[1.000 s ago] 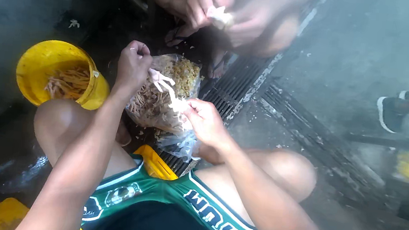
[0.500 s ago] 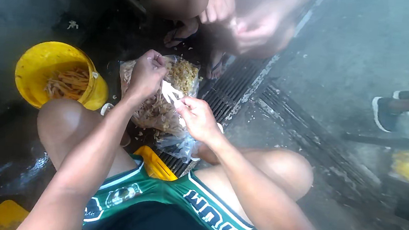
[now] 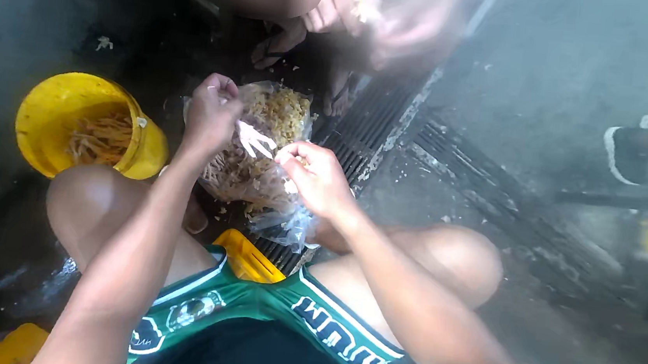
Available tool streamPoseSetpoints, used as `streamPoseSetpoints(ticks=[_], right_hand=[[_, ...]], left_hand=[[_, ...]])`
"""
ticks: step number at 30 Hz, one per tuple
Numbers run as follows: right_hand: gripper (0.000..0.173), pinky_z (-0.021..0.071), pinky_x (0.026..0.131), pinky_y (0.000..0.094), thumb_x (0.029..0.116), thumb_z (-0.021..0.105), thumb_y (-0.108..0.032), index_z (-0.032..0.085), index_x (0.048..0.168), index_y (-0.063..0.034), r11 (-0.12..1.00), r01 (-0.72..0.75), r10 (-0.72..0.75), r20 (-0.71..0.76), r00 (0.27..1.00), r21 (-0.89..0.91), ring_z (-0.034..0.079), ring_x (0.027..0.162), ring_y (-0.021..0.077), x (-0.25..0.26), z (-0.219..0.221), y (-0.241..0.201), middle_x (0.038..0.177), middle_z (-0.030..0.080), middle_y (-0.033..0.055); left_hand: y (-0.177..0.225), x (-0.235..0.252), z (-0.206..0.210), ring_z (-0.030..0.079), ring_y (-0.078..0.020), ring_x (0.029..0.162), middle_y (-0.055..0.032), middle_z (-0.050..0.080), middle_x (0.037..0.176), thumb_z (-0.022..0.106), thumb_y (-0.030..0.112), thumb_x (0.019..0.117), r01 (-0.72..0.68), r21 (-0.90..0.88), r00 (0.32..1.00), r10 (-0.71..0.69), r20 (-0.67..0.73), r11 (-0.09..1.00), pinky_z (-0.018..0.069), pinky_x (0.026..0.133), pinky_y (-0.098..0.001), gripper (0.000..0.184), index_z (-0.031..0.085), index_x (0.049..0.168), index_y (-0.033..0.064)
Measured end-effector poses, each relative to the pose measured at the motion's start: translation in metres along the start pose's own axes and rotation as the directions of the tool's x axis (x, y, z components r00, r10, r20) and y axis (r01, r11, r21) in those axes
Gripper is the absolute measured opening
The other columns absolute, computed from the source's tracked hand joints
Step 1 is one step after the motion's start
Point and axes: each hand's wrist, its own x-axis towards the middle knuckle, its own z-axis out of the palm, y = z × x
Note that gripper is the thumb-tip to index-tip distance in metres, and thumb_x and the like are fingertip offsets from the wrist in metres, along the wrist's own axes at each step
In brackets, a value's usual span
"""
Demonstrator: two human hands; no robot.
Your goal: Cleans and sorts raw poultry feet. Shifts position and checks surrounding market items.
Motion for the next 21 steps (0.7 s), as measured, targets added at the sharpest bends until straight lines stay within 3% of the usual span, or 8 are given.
streamPoseSetpoints(ticks=[3,5,9,10,12,15,18,21], right_hand=[[0.029,0.0491,0.05,0.0326,0.104,0.059,-0.037,0.07,0.101,-0.0102,0.995,-0.005,0.005,-0.006,1.0,-0.1,0.055,0.054,0.0124,0.003,0.004,-0.004,0.071,0.06,0.0024],[0.028,0.0466,0.048,0.0327,0.1068,0.054,-0.03,0.067,0.093,-0.0092,0.99,0.007,-0.01,-0.018,1.0,-0.14,0.053,0.052,0.0128,0.005,0.008,-0.003,0.066,0.056,0.0027],[0.029,0.0402,0.043,0.0278,0.1056,0.053,-0.023,0.064,0.081,-0.0112,0.975,0.19,-0.193,-0.014,0.981,-0.117,0.046,0.048,0.0085,0.002,0.012,-0.002,0.06,0.051,-0.0019],[0.029,0.0406,0.043,0.0274,0.105,0.054,-0.023,0.064,0.08,-0.0115,0.966,0.232,-0.236,-0.02,0.972,-0.118,0.046,0.048,0.0075,0.0,0.013,-0.004,0.06,0.051,-0.0027],[0.029,0.0418,0.046,0.0255,0.1031,0.055,-0.022,0.063,0.077,-0.0128,0.951,0.283,-0.29,-0.043,0.956,-0.121,0.048,0.051,0.005,-0.009,0.015,-0.013,0.062,0.051,-0.0047],[0.028,0.0412,0.046,0.0205,0.1024,0.054,-0.022,0.062,0.077,-0.0131,0.949,0.294,-0.303,-0.074,0.95,-0.113,0.047,0.052,0.0014,-0.017,0.011,-0.019,0.062,0.051,-0.0067],[0.03,0.0439,0.046,0.0239,0.1061,0.051,-0.025,0.064,0.083,-0.0116,0.974,0.2,-0.21,-0.088,0.974,-0.106,0.05,0.051,0.0044,-0.012,-0.001,-0.018,0.064,0.053,-0.0038],[0.031,0.045,0.05,0.027,0.1067,0.049,-0.028,0.064,0.084,-0.012,0.986,0.154,-0.16,-0.119,0.98,-0.055,0.052,0.055,0.0061,-0.007,-0.019,-0.02,0.066,0.054,-0.0031]], left_hand=[[0.001,-0.005,0.01,0.054,-0.0151,0.054,-0.005,0.059,0.073,0.062,0.01,0.0923,-0.019,0.025,0.996,0.017,0.083,0.999,0.0471,0.049,-0.0325,0.02,0.061,0.112,0.0091],[0.0,-0.007,0.015,0.053,-0.0149,0.055,-0.0045,0.058,0.072,0.061,0.009,0.0922,-0.04,0.017,0.99,0.037,0.138,0.999,0.0454,0.05,-0.0315,0.019,0.06,0.111,0.0092],[0.001,-0.006,0.016,0.054,-0.0146,0.051,-0.0051,0.06,0.07,0.061,0.009,0.0934,-0.035,0.008,0.989,0.033,0.144,0.999,0.0459,0.046,-0.0308,0.02,0.059,0.113,0.0091],[0.001,-0.005,0.013,0.056,-0.0159,0.055,-0.006,0.061,0.073,0.062,0.011,0.0937,-0.026,0.044,0.995,0.022,0.102,0.999,0.0486,0.049,-0.0333,0.02,0.06,0.113,0.0094],[0.002,0.003,-0.002,0.065,-0.0214,0.074,-0.0093,0.067,0.09,0.065,0.016,0.0951,0.008,0.156,1.0,-0.003,-0.03,0.988,0.0569,0.067,-0.0434,0.022,0.063,0.116,0.0085],[0.0,0.012,-0.046,0.066,-0.0242,0.084,-0.0126,0.067,0.097,0.063,0.017,0.094,0.021,0.223,0.971,0.034,-0.237,0.975,0.0568,0.075,-0.047,0.029,0.062,0.12,0.0048],[0.005,0.007,-0.107,0.067,-0.0254,0.094,-0.0165,0.067,0.109,0.062,0.021,0.0946,-0.003,0.398,0.939,0.139,-0.314,0.917,0.057,0.083,-0.047,0.04,0.059,0.129,0.0022],[-0.007,0.004,-0.163,0.064,-0.0416,0.112,-0.026,0.065,0.122,0.062,0.034,0.0972,0.215,0.597,0.909,0.066,-0.412,0.773,0.0496,0.095,-0.064,0.047,0.059,0.131,0.0014]])
